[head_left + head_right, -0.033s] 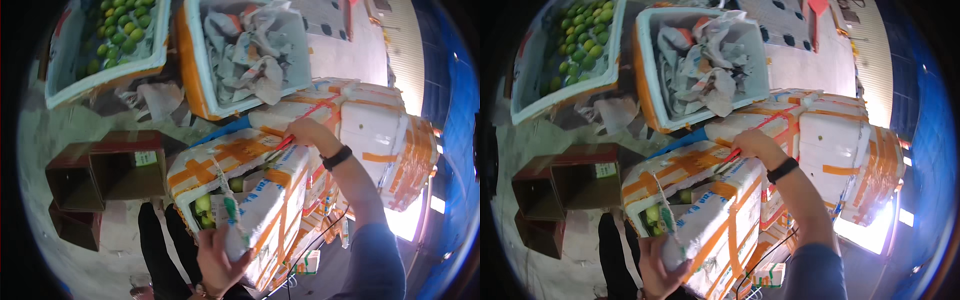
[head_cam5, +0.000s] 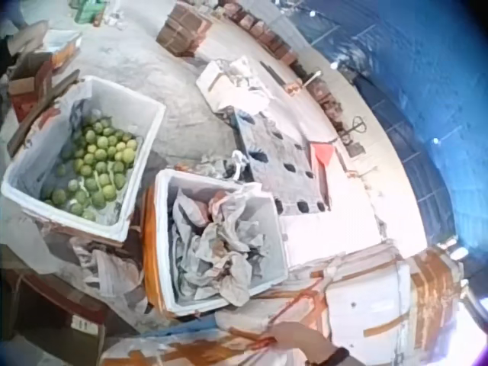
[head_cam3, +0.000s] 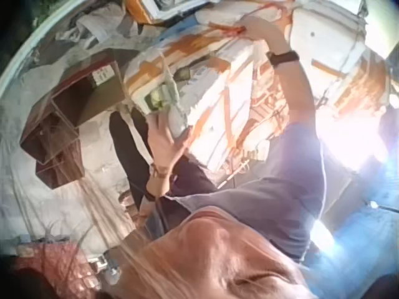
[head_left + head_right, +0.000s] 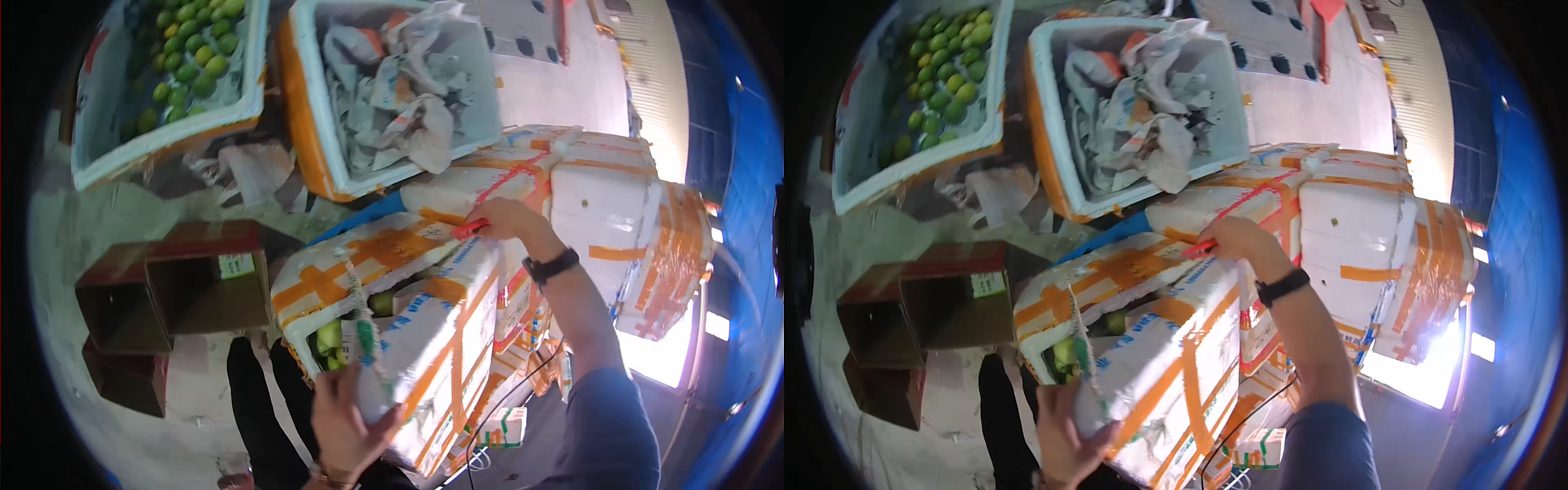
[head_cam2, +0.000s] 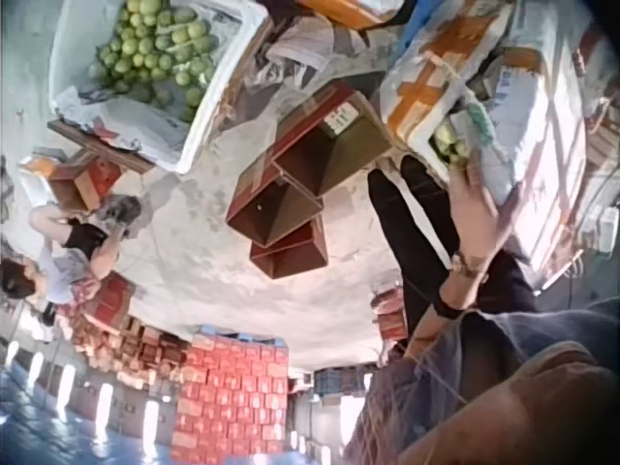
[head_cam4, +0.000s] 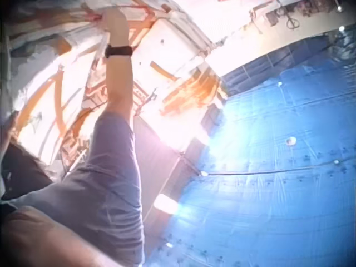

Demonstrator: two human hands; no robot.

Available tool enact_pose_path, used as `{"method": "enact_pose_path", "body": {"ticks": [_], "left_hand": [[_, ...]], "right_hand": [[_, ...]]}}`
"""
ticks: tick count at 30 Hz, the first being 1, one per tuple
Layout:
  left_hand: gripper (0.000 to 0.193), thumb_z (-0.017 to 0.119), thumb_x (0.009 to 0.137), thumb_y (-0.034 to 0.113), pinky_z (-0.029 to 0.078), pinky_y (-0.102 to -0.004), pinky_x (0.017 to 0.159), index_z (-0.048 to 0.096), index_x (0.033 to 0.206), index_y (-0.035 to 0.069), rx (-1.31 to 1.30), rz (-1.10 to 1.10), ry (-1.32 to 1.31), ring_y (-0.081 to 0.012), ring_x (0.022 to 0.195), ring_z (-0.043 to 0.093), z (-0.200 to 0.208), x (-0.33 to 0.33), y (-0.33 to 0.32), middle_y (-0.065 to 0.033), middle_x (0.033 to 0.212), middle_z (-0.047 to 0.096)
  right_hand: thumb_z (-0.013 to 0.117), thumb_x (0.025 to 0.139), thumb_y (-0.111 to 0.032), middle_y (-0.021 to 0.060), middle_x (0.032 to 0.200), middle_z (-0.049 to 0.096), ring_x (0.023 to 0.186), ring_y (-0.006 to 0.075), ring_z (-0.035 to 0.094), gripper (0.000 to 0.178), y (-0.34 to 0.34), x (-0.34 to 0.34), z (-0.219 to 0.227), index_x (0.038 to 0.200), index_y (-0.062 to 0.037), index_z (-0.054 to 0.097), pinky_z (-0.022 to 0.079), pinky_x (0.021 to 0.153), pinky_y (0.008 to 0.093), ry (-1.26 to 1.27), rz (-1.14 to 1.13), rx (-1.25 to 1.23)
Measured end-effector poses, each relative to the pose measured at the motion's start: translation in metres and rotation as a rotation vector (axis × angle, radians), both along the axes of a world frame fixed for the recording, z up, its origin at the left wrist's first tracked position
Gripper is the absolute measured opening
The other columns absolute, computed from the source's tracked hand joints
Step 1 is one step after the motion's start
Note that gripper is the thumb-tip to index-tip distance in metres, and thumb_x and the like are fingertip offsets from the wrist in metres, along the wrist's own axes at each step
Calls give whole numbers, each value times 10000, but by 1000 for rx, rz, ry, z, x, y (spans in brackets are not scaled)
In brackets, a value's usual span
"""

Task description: Weighing and sorting green fruits from large bins into cardboard boxes.

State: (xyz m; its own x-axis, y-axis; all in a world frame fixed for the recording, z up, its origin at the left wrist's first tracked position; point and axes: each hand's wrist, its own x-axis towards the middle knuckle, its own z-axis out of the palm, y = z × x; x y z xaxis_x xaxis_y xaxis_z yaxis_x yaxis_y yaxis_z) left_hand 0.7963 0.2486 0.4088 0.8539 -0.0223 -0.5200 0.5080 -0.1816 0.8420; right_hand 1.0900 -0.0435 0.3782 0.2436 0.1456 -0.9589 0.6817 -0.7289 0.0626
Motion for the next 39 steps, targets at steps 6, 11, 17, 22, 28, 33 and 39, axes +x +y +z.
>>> {"method": "enact_pose_path", "body": {"ticks": [6, 11, 17, 22, 28, 33, 39], "left_hand": [[829, 768, 624, 441, 430, -461, 881, 479, 1256, -10, 403, -427, -427, -397, 1068, 500, -123, 45, 9, -254, 1181, 498], [788, 751, 691, 397, 436, -407, 933, 475, 1275, -54, 59, -629, 185, -380, 1133, 539, -116, 73, -8, -279, 1177, 569], [856, 696, 754, 520, 414, -389, 942, 448, 1299, -90, 232, -742, 318, -387, 1170, 512, -66, 78, -11, -275, 1270, 526], [766, 705, 783, 419, 404, -385, 965, 435, 1310, -67, 134, -633, 423, -344, 1162, 514, -60, 51, 5, -234, 1298, 515], [742, 760, 749, 158, 436, -375, 951, 384, 1369, -1, 256, -980, -208, -289, 1155, 526, -33, 51, 6, -178, 1332, 492], [552, 633, 873, 317, 442, -345, 910, 467, 1325, 47, 171, -420, -193, -250, 1119, 546, -45, 107, -87, -152, 1258, 542], [513, 578, 816, 464, 485, -386, 794, 631, 1139, 68, 625, -457, -148, -342, 898, 636, -68, 139, -185, -176, 963, 667]], "right_hand": [[641, 819, -415, 196, 730, 641, 706, 354, 645, 381, -115, -134, 31, 950, -57, 653, 491, 615, 431, -937, -994, 211], [616, 829, -406, 227, 937, 654, 855, 368, 649, 422, -153, -239, -30, 1067, -57, 588, 479, 687, 478, -985, -1269, 85], [488, 834, -608, 136, 829, 676, 803, 257, 653, 537, -171, -260, -48, 940, -130, 707, 484, 714, 363, -836, -1845, 399], [484, 847, -583, 180, 827, 672, 831, 339, 655, 503, -130, -272, -36, 961, -131, 672, 494, 744, 419, -779, -1873, 358], [577, 863, -383, 185, 1075, 623, 945, 376, 607, 399, -74, -310, -16, 1139, -96, 593, 478, 803, 469, -1089, -1363, 497], [590, 847, -308, 150, 1104, 623, 1006, 334, 594, 392, -66, -328, -5, 1151, -61, 602, 467, 848, 437, -1123, -1345, 678], [605, 830, -259, 148, 1041, 635, 980, 326, 601, 337, -83, -330, 10, 1095, -52, 609, 479, 796, 426, -1152, -1354, 831]]}}
